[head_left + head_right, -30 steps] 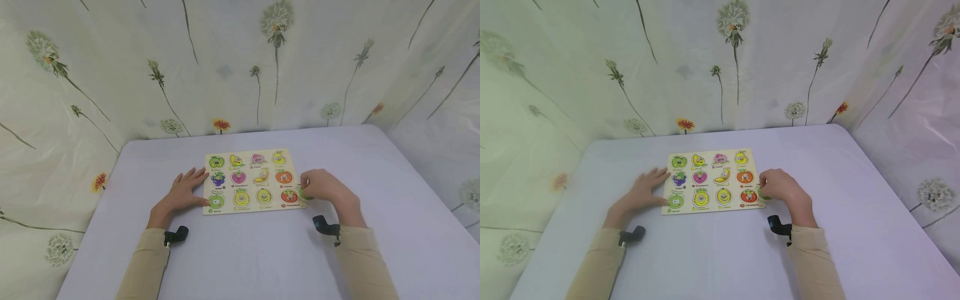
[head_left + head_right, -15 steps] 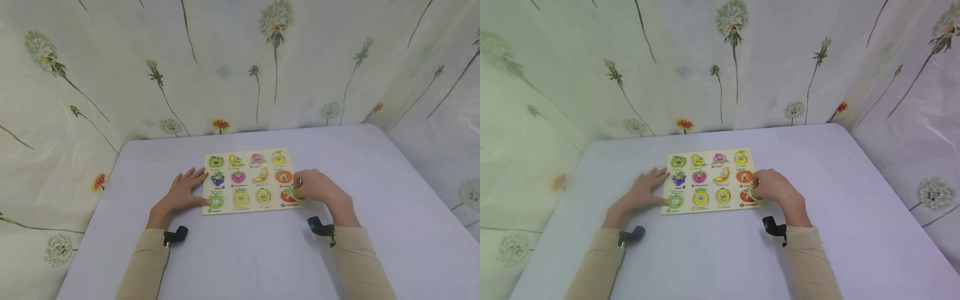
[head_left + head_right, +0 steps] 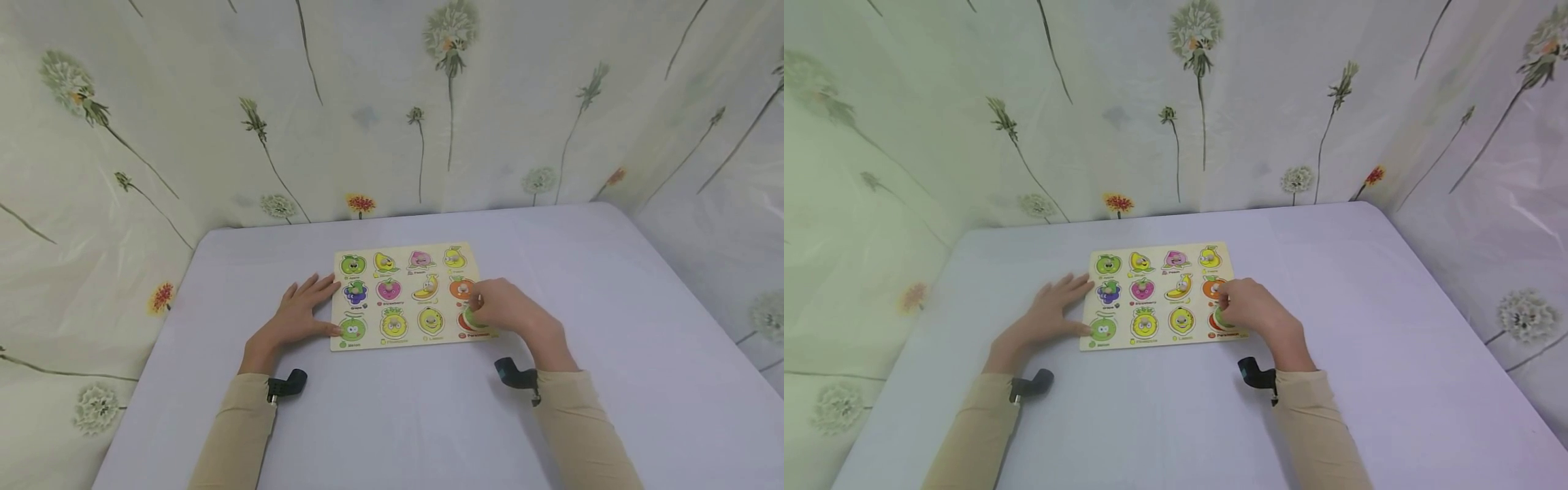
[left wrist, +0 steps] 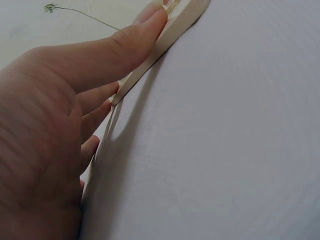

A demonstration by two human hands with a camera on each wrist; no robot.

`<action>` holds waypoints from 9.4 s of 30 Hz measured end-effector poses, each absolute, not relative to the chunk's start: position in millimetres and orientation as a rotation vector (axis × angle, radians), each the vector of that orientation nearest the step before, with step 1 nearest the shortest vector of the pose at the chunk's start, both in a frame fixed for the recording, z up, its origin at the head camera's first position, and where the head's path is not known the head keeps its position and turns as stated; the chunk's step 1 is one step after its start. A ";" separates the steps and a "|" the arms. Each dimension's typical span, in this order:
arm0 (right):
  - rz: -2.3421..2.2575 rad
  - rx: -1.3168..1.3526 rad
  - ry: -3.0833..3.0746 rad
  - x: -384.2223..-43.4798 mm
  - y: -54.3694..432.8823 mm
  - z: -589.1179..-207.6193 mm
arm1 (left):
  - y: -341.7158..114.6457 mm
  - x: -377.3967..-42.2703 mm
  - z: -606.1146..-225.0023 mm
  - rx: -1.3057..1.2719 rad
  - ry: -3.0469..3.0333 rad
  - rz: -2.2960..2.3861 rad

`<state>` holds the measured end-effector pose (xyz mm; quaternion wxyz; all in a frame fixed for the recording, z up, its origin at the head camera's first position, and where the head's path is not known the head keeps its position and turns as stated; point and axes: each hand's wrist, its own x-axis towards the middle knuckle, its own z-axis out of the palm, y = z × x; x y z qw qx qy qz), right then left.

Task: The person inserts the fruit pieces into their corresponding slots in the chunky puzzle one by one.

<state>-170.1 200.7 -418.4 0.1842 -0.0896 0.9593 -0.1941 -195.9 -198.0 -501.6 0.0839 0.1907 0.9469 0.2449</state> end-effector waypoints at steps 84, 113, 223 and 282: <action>-0.763 -0.599 2.716 -168.8 107.0 -442.7 | -201.2 -194.8 -494.1 0.616 2.770 0.756; -0.704 -0.894 2.721 -173.7 54.7 -443.2 | -206.3 -196.0 -488.9 0.638 2.734 0.721; -0.683 -0.736 2.900 -190.6 53.5 -451.8 | -206.8 -197.2 -488.3 0.661 2.720 0.738; -0.546 -0.366 3.148 -194.3 189.2 -465.0 | -209.7 -190.5 -498.0 0.584 2.712 0.732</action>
